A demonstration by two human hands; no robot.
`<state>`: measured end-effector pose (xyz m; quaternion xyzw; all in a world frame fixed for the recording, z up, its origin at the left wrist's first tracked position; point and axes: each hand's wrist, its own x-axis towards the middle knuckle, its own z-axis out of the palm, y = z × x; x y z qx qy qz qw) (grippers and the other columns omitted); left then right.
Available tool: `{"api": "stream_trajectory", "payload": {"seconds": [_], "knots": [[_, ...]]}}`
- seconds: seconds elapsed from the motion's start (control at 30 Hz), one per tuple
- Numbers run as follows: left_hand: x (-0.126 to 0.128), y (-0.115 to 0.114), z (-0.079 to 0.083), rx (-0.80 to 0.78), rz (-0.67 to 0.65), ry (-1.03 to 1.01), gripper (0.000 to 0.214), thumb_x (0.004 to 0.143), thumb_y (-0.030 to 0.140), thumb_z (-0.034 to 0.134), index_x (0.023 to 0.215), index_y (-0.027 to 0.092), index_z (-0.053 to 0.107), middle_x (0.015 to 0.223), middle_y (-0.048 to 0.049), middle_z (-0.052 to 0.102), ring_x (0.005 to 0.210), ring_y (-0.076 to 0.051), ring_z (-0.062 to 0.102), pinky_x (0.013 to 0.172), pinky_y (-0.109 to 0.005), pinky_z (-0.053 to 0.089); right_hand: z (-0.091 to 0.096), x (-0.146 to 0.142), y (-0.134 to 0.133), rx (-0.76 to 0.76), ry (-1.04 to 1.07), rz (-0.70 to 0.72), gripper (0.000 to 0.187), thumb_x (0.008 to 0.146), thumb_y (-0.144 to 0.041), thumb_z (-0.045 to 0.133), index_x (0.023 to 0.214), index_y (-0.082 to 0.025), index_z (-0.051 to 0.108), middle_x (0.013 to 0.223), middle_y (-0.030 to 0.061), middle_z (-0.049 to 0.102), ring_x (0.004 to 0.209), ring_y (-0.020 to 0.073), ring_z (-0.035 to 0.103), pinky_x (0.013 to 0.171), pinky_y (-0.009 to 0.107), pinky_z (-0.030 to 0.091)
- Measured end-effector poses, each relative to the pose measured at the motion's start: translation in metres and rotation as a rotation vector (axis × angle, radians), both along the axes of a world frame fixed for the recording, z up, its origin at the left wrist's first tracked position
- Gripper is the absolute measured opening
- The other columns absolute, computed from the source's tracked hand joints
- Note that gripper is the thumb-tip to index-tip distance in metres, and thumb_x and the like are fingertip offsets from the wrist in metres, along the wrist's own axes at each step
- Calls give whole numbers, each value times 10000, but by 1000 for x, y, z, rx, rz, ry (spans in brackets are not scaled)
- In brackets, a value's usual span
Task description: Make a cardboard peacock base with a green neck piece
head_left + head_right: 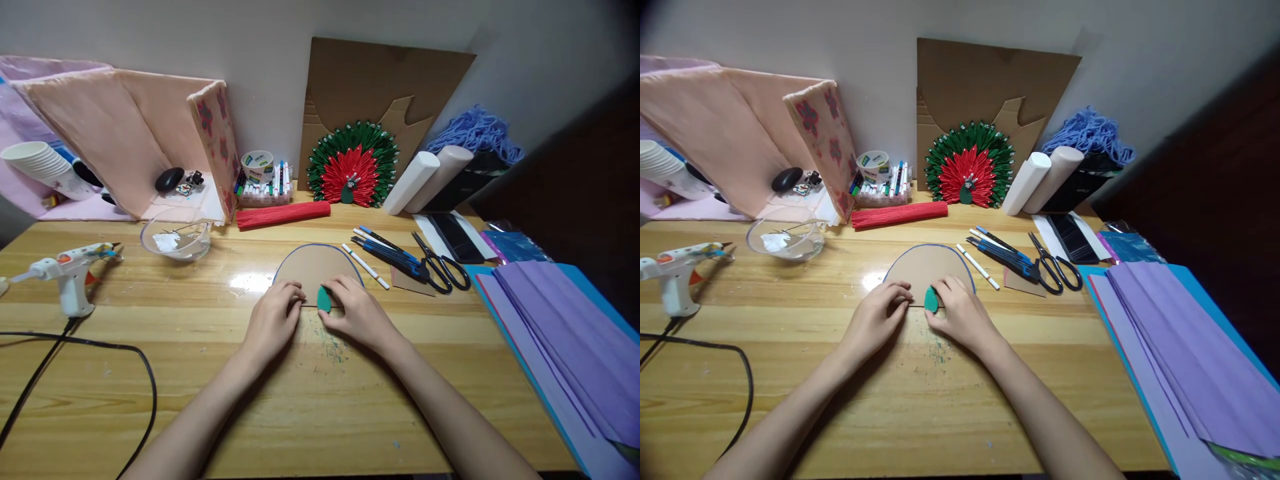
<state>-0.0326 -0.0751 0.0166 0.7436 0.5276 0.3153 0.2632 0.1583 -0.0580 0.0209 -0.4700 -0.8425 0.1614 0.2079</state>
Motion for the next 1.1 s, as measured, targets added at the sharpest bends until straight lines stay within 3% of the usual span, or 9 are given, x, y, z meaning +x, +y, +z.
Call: {"api": "stream_trajectory", "payload": {"seconds": [0.13, 0.23, 0.43, 0.57, 0.7, 0.93, 1.1], "knots": [[0, 0, 0, -1, 3, 7, 179, 818, 88, 465, 864, 211, 587, 1006, -31, 604, 1016, -168, 548, 867, -319, 442, 0, -1, 0, -16, 36, -8, 308, 712, -201, 613, 1016, -161, 581, 993, 113, 592, 955, 258, 551, 844, 406, 473], [-1, 1, 1, -4, -8, 7, 145, 812, 111, 501, 870, 213, 586, 1010, -29, 600, 1018, -169, 544, 866, -319, 440, 4, 1, 0, -116, 191, -21, 327, 709, -216, 629, 1031, -170, 597, 1005, 106, 594, 956, 247, 564, 858, 408, 475], [-2, 2, 1, -15, -11, 15, 136, 803, 120, 522, 873, 216, 586, 1024, -28, 592, 1013, -170, 542, 863, -325, 438, 19, 18, 3, -711, 1016, -32, 326, 736, -410, 619, 1000, -222, 656, 1042, 71, 650, 968, 216, 613, 912, 406, 472], [-2, 2, 1, -18, -8, 10, 135, 809, 118, 514, 863, 217, 589, 1019, -27, 593, 1016, -169, 540, 867, -327, 437, 18, 25, 3, -858, 1327, 18, 388, 742, -511, 574, 968, -217, 692, 1016, 72, 679, 961, 223, 621, 961, 425, 439], [-2, 2, 2, -15, -7, 18, 141, 808, 115, 514, 864, 218, 593, 1024, -24, 592, 1016, -166, 539, 870, -324, 434, 14, 23, 3, -802, 1197, 39, 401, 747, -502, 586, 1015, -217, 674, 1025, 82, 669, 978, 234, 614, 939, 432, 451], [-2, 2, -1, 1, -9, 45, 140, 810, 119, 513, 876, 212, 595, 1018, -31, 592, 995, -170, 540, 869, -327, 434, 11, 12, 1, -195, 373, 4, 379, 723, -290, 665, 1089, -207, 610, 1040, 85, 591, 962, 219, 575, 844, 368, 489], [-3, 2, -1, 14, -12, 59, 150, 810, 116, 505, 883, 213, 594, 1013, -30, 594, 975, -173, 542, 853, -331, 441, 4, 5, 0, -16, 148, 24, 365, 738, -263, 636, 1089, -182, 577, 997, 97, 590, 943, 239, 552, 830, 388, 476]]}}
